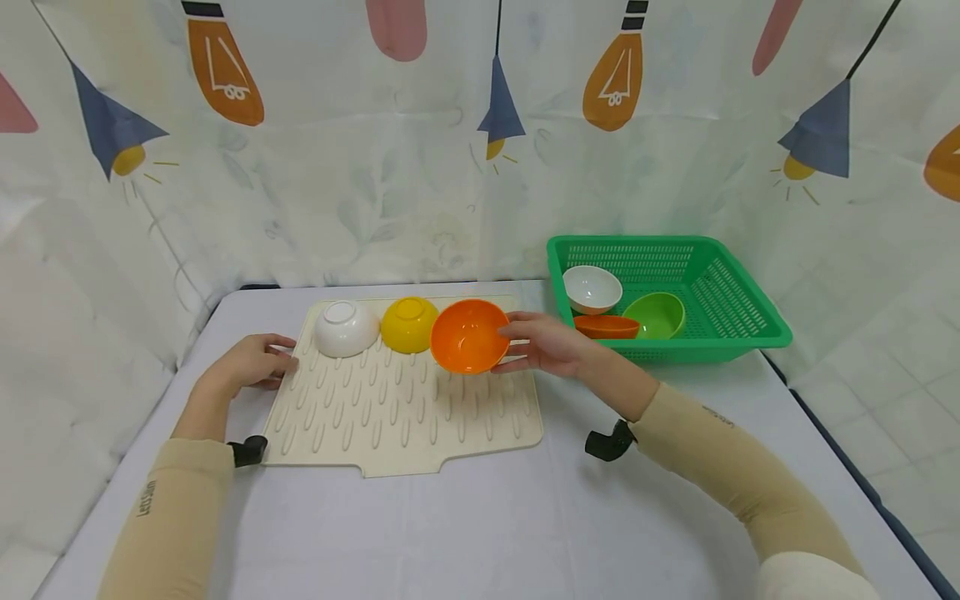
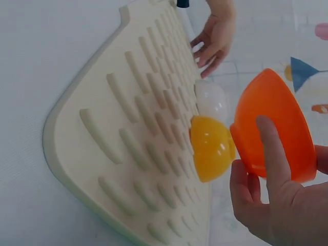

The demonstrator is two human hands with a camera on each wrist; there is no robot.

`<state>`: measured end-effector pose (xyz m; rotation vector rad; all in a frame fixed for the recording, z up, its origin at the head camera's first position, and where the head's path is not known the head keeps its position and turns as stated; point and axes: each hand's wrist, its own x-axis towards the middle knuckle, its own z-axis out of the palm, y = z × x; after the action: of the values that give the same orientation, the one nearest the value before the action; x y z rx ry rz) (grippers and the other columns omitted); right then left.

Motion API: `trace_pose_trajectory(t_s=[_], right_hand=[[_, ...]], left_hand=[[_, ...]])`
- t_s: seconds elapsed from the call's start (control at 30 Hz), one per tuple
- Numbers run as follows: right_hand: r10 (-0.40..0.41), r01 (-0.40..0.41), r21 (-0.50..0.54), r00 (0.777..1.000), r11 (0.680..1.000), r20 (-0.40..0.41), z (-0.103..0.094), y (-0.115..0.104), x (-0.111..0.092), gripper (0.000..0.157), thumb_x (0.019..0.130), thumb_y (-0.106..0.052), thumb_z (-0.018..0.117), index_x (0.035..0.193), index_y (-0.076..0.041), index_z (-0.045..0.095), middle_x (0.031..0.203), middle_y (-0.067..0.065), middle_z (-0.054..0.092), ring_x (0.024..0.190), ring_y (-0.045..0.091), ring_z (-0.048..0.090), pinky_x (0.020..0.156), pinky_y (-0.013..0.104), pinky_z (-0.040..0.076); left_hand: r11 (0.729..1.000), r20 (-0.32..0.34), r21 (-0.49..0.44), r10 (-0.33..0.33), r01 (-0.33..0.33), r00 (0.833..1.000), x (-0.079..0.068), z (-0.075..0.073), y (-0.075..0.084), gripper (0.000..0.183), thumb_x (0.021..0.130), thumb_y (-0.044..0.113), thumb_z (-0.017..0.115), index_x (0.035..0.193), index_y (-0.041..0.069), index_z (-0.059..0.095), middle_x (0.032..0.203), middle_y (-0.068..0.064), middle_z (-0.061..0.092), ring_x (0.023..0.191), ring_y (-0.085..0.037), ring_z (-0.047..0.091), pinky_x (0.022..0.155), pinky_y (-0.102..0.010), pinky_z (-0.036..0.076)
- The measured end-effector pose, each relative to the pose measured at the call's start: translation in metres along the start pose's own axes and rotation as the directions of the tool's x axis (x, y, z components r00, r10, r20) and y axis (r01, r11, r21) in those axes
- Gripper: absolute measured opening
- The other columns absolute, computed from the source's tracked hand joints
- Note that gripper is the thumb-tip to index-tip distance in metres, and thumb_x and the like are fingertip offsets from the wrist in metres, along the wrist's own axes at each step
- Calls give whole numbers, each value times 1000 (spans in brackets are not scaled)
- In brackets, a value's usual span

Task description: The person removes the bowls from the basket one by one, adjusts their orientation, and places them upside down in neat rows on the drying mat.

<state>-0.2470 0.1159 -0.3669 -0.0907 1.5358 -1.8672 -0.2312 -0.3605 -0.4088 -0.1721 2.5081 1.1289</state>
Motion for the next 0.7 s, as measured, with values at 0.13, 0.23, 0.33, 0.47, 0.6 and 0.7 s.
trace_pose_trajectory(t_s=[0.13,0.23,0.33,0.47,0.6,0.7], right_hand=[[29,-29,-8,999,1000,-42,1,4,4,56,105,-8,55,156,-2,33,147,19,47,125,40,56,102,56,46],[30,-31,-18,998,999,-59,1,6,5,55,105,-8,55,156,-1,35,148,20,47,125,39,56,98,53,50],[28,-30,-17,997,999,-69,1,8,7,54,104,-8,55,155,-2,37,147,20,48,125,40,56,97,52,52],[34,-36,-23,996,999,-83,2,11,8,55,104,-7,55,155,-5,36,148,19,47,126,41,56,96,51,53],[45,-49,-38,994,998,-95,1,15,10,57,102,-4,56,155,-7,34,148,20,46,124,40,57,95,51,53],[56,-62,-55,993,997,-101,0,17,11,55,102,-5,57,153,-7,35,146,20,47,119,38,60,97,53,51]], left_hand=[[1000,11,16,-24,24,1000,-2,-2,2,64,105,24,58,150,-13,31,137,-35,44,99,-26,61,79,-35,59],[999,19,23,-36,35,999,-5,-3,4,64,105,27,57,150,-12,32,134,-33,46,99,-28,61,79,-36,59],[999,28,32,-41,40,999,-8,-3,6,65,106,29,56,150,-12,32,130,-31,46,102,-30,60,80,-37,60],[997,33,72,-30,27,999,-13,-5,9,66,106,30,55,150,-13,31,136,-36,43,106,-34,61,82,-40,60],[992,36,126,9,-13,999,-18,-6,11,65,107,31,54,148,-14,33,140,-39,43,105,-36,61,82,-42,59],[984,45,170,39,-46,998,-23,-6,16,59,107,32,55,141,-16,43,130,-34,53,102,-35,60,80,-42,59]])
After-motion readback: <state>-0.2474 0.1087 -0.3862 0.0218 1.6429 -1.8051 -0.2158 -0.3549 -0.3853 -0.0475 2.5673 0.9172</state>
